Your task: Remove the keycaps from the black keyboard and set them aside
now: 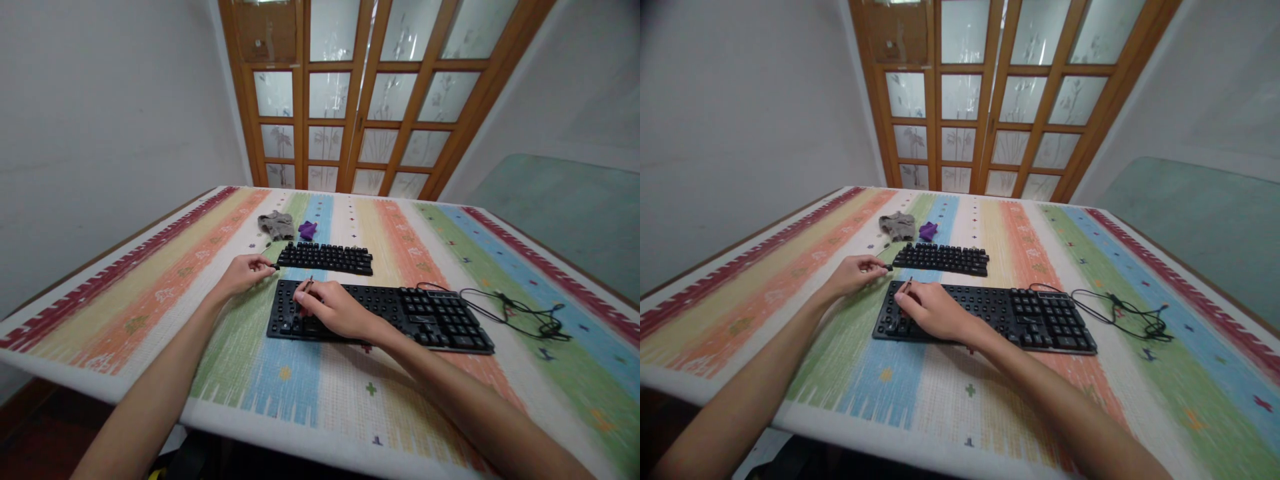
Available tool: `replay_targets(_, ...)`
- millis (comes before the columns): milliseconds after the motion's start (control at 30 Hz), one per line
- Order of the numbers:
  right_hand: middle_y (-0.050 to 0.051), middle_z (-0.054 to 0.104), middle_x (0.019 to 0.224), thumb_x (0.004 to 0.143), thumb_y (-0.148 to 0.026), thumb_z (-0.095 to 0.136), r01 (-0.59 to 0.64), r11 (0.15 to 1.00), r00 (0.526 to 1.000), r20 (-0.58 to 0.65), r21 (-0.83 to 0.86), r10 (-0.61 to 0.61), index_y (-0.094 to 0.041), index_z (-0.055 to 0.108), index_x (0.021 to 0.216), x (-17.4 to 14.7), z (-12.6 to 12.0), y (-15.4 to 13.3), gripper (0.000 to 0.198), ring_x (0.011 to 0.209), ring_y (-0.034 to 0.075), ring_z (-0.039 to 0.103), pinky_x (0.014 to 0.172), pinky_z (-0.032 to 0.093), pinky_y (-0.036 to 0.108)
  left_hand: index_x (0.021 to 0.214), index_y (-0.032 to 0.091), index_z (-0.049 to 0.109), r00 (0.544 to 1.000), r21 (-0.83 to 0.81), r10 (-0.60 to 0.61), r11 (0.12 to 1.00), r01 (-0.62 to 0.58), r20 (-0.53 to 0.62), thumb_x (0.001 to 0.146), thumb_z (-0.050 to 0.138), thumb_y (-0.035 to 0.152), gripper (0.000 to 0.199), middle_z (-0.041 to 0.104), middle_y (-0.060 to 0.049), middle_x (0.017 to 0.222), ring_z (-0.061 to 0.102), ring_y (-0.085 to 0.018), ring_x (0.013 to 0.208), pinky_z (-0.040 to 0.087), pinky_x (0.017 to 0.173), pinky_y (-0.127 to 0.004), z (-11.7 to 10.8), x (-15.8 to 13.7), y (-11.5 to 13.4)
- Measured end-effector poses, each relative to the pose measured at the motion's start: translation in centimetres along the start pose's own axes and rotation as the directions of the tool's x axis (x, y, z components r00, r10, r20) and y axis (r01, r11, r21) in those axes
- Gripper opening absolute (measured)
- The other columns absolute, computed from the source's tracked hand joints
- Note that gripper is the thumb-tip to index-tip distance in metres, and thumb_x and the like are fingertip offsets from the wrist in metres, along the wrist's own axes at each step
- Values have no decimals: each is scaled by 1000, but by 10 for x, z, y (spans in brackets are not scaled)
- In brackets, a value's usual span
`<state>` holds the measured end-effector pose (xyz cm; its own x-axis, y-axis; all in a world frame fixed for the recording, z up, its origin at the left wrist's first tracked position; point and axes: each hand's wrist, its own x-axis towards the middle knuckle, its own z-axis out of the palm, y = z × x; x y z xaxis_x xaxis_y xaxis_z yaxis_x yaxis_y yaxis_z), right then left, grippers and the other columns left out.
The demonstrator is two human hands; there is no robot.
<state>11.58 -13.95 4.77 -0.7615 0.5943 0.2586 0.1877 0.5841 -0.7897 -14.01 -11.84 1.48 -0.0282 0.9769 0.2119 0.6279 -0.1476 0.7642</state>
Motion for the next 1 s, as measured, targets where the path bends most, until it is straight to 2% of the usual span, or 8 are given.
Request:
replay_targets(133, 4, 67, 77, 97, -27, 45, 2, 999, 1000, -17, -49, -3, -15, 61, 83, -5, 7, -4, 24, 66, 14, 62, 66, 46, 27, 84, 12, 73, 999, 117, 2, 993, 4, -47, 71, 68, 41, 32, 60, 1, 54, 51, -12, 50, 39, 49, -22, 2, 2, -8)
replay_targets(333, 4, 68, 70, 97, -28, 46, -157, 976, 983, -67, 153, 168, -15, 59, 85, -7, 18, 6, 23, 61, 14, 65, 60, 50, 25, 89, 12, 76, 1000, 210, 0, 978, 7, -29, 74, 66, 38, 31, 64, -2, 59, 53, -14, 55, 40, 54, -24, 5, 2, -14)
replay_targets(567, 4, 67, 70, 96, -28, 46, -226, 924, 959, -95, 309, 267, -15, 57, 88, -8, 26, 17, 19, 60, 13, 65, 58, 52, 25, 97, 12, 76, 999, 288, 41, 957, -43, 13, 78, 62, 37, 34, 66, -3, 61, 54, -15, 55, 40, 55, -25, 8, 6, -18)
replay_targets(700, 4, 66, 70, 96, -29, 45, -239, 895, 950, -99, 376, 295, -15, 56, 90, -9, 30, 24, 19, 60, 13, 64, 58, 52, 25, 97, 13, 77, 996, 319, 91, 943, -95, 26, 80, 61, 36, 33, 70, -5, 69, 56, -16, 60, 41, 58, -25, 9, 6, -20)
replay_targets(833, 5, 67, 73, 98, -30, 43, -188, 950, 961, -153, 251, 231, -16, 57, 92, -13, 30, 19, 21, 66, 15, 65, 62, 50, 26, 98, 15, 78, 993, 344, 117, 931, -118, 26, 81, 61, 35, 31, 73, -6, 76, 59, -17, 63, 43, 61, -25, 11, 6, -22)
replay_targets(1000, 6, 67, 80, 98, -23, 42, -47, 998, 984, -175, -47, 38, -15, 59, 92, -16, 31, 3, 19, 74, 16, 65, 71, 48, 28, 100, 15, 77, 991, 358, 127, 924, -132, 37, 84, 59, 36, 32, 73, -7, 78, 60, -17, 64, 44, 62, -26, 15, 6, -24)
